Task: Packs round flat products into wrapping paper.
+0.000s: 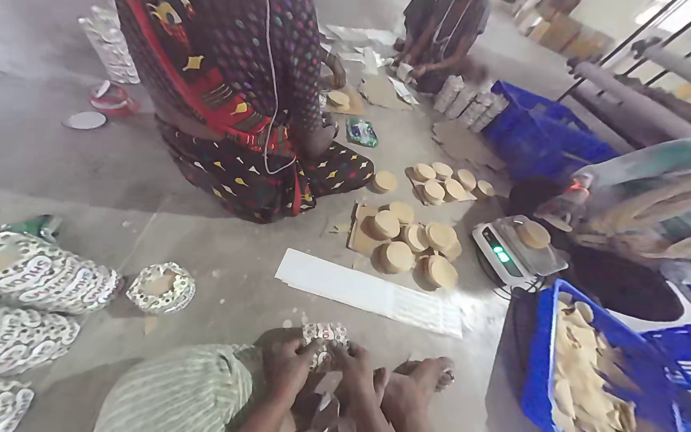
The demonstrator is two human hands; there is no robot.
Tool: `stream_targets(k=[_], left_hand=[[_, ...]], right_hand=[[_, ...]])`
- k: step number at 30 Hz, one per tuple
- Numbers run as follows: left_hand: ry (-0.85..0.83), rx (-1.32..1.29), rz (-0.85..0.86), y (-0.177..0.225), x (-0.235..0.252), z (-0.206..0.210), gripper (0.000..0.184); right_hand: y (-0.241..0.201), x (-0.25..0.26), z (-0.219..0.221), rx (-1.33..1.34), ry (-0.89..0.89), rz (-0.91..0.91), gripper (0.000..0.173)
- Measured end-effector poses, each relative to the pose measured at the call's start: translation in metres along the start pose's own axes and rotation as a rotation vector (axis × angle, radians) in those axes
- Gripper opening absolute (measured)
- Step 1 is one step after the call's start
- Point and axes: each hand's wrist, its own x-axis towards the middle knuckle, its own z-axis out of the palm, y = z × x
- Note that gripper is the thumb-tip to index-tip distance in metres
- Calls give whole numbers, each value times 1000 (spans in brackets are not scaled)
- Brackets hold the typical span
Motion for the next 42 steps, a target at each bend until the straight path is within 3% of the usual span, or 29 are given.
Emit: stream_targets(k=[6, 9, 12, 19, 26, 29, 34, 36, 38, 40, 42], left_hand=[[13, 40, -16, 1, 5, 2, 40], [-5, -73, -47, 3, 6, 1, 41], [-31, -140, -61, 2, 4, 0, 37], [-74, -26, -78, 0, 6, -4, 37], [-116, -306, -163, 0, 12, -8, 30], [-14, -319, -150, -5, 11, 2, 22], [28, 116, 136, 9, 1, 1, 30], [-84, 373, 151, 30, -1, -5, 45], [-224, 662, 140, 56, -1, -5, 54], [-297, 876, 140, 77, 1, 5, 49], [-358, 1033, 113, 93, -1, 21, 38]], right_hand=[[-4, 6, 5, -69, 34, 30, 30], [-6, 6, 2, -29, 33, 56, 30], [-8, 1, 2, 46, 18, 58, 20], [-11, -1, 6, -51, 41, 84, 27], [1, 10, -6, 178, -129, 58, 15], [9, 4, 0, 189, -43, 87, 30], [21, -3, 12, 126, 24, 88, 17], [27, -9, 13, 45, 37, 9, 18], [34, -20, 8, -206, 53, -149, 23], [33, -27, 2, -395, 84, -271, 31], [16, -39, 0, -401, 55, -220, 36]])
